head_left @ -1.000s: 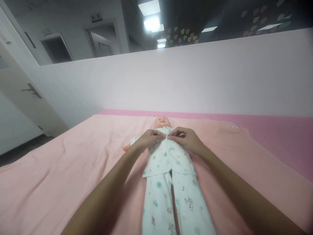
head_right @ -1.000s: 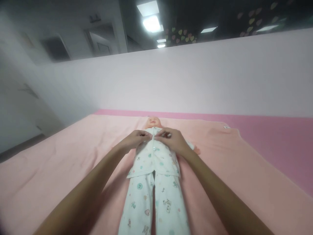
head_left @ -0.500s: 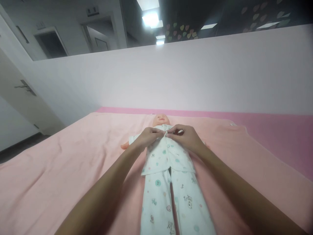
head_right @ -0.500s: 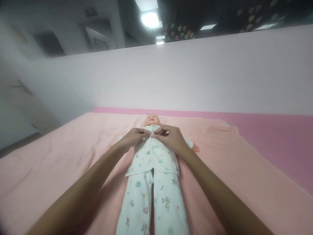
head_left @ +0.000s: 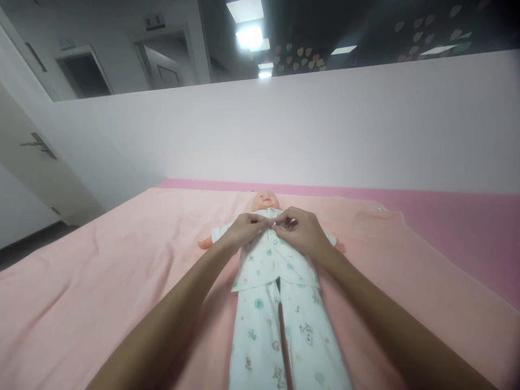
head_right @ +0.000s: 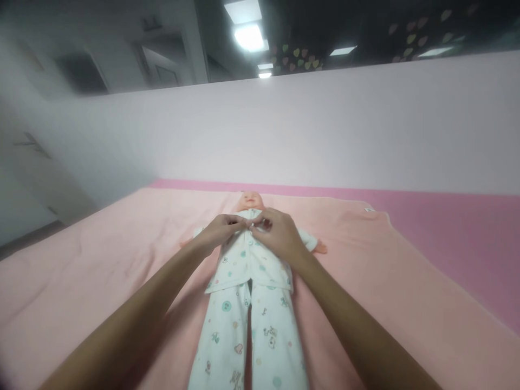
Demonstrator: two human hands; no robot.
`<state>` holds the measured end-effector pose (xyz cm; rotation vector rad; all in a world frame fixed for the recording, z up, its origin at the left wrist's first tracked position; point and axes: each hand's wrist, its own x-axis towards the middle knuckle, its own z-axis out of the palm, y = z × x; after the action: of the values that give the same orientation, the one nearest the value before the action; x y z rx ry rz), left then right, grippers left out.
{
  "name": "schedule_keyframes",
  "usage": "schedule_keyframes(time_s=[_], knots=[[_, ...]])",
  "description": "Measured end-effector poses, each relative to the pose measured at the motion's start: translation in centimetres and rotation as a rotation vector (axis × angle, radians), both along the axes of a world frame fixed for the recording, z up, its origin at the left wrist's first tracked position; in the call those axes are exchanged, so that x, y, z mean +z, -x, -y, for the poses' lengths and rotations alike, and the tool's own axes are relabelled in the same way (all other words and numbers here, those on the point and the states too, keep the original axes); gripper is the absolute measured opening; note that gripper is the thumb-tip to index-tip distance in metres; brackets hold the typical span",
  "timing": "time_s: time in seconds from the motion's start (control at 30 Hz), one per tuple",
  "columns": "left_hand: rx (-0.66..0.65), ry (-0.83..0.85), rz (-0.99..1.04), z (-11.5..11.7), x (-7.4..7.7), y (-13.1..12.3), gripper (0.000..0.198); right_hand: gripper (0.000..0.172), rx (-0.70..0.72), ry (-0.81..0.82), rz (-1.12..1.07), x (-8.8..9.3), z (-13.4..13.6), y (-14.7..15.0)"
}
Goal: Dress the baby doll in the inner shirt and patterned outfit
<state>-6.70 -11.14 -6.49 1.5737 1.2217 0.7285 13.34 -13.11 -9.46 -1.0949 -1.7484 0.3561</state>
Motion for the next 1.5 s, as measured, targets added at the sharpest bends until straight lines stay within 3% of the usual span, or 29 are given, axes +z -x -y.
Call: schedule_keyframes(time_s=[0.2,0.43,0.73,1.1,1.5], knots=[[0.017,0.011,0.016,-0.4,-0.5,0.0,0.045,0.013,0.035,0.04,-0.073,-0.8,-0.3,-0.2],[0.039,-0.031,0.004,-0.2,-0.6,-0.4,0.041,0.006,-0.034,0.037,-0.066,-0.7,0.1,0.5],[0.015,-0.02,0.0,0.5,0.5,-0.5,0.037,0.005,-0.07,0.058,-0.102,-0.3,0.4,1.2],[0.088,0.03,0.099,-0.3,-0.8,-0.5,0.043,0.005,-0.075,-0.071,-0.105,-1.3,0.0,0.9],[0.098,0.049,0.117,-0.5,-0.8,0.0,0.044,0.02,-0.036,-0.025,-0.152,-1.7,-0.1,0.7]])
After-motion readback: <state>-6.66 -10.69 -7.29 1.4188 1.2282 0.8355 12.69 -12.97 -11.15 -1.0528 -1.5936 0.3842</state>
